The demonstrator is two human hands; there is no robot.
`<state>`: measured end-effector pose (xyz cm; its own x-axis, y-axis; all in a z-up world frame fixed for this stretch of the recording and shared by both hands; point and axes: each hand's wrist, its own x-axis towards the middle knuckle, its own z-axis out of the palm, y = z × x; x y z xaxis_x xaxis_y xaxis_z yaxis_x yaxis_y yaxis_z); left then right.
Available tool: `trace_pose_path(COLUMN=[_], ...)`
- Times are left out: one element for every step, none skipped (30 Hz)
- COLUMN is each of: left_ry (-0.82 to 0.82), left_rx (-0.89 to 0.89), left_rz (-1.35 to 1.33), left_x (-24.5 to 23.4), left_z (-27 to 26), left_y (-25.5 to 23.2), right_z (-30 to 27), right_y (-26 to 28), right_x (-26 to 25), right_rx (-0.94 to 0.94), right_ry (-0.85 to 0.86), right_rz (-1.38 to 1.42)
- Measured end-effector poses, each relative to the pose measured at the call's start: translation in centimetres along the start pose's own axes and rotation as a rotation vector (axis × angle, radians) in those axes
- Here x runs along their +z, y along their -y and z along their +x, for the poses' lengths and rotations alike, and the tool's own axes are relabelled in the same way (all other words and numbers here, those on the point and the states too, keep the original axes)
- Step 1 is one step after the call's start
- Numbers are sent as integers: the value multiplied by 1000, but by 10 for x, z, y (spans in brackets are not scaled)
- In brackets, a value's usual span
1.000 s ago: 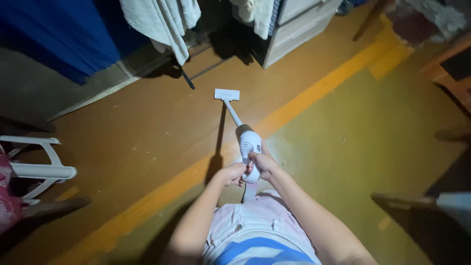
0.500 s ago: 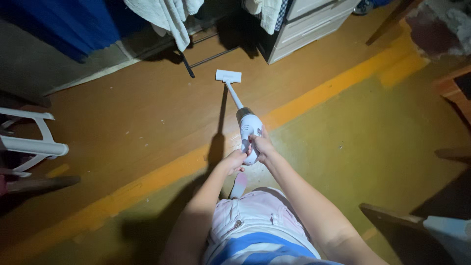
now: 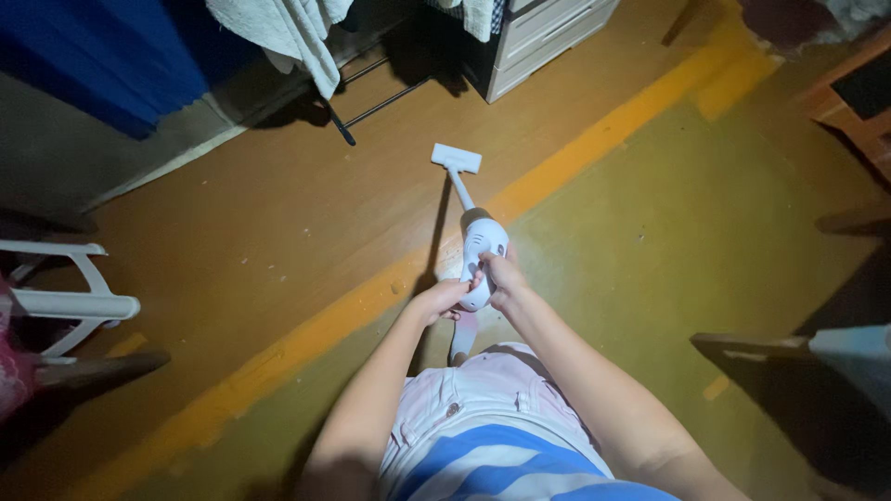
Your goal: The person uses a handheld cordless vacuum to clean a painted concrete floor in a room. They move the vacuum head back and forth across the surface, navigating around furniture and a clothes rack.
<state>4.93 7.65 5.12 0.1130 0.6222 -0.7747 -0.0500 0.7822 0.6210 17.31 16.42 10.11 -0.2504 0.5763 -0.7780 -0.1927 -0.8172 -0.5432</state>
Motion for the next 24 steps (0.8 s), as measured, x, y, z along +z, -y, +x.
trace_pose_path(left_ry=[3, 8, 12, 43, 74, 107, 125, 146, 167, 198, 228, 259, 300, 339, 377, 406, 435, 464, 494, 523, 553, 562, 572, 581], left_rx=[-12, -24, -35, -34, -33, -35, -32, -35, -38, -38, -40, -36, -44, -59, -74, -96, -118, -137, -146, -158, -170, -180, -190, -198], left_rz=[10, 21, 33, 15, -2, -19, -10, -6, -2, -31, -60, -88, -112, -138, -165, -180, -195, -206, -188, -176, -163, -152, -142, -132], left_x=[1, 5, 7, 11, 13, 17, 19, 24, 29, 35, 42, 48, 55, 63, 72, 78, 83, 88, 91, 93, 97, 102, 107, 111], left_z=[-8, -15, -22, -28, -34, -40, -44, -47, -51, -56, -63, -67, -72, -80, -89, -96, -102, -106, -109, -110, -111, -112, -112, -110], left_y=[5, 11, 17, 25, 35, 48, 59, 71, 83, 97, 111, 118, 123, 132, 139, 142, 144, 145, 143, 143, 144, 144, 143, 142], right_z=[-10, -20, -30, -40, -49, -59, -68, -78, -88, -99, -110, -119, -127, -139, -151, -162, -175, -186, -195, -204, -211, -216, -220, -222], right_y=[-7, -15, -24, -33, -43, -55, -66, -77, -88, -100, -111, -117, -123, -131, -138, -143, -147, -149, -150, -152, -154, -153, -153, -152], right_x=[0, -3, -5, -9, -13, -18, -22, -30, -37, -45, -53, -60, -67, -74, -80, -84, -89, -93, -96, -99, -104, -108, -112, -117], right_rx=[-8, -17, -27, -39, -51, -63, -94, -121, -148, -151, -154, -163, -175, -182, -188, -179, -171, -167, -169, -166, -164, -166, -168, -171], right_ry=[-14, -30, -46, -56, -66, -78, -79, -86, -92, -105, -117, -128, -143, -159, -174, -196, -217, -238, -255, -274, -293, -302, -311, -318], right_rz=[17, 35, 53, 77, 101, 125, 141, 154, 167, 174, 180, 187, 199, 211, 223, 235, 248, 261, 282, 300, 318, 330, 343, 355])
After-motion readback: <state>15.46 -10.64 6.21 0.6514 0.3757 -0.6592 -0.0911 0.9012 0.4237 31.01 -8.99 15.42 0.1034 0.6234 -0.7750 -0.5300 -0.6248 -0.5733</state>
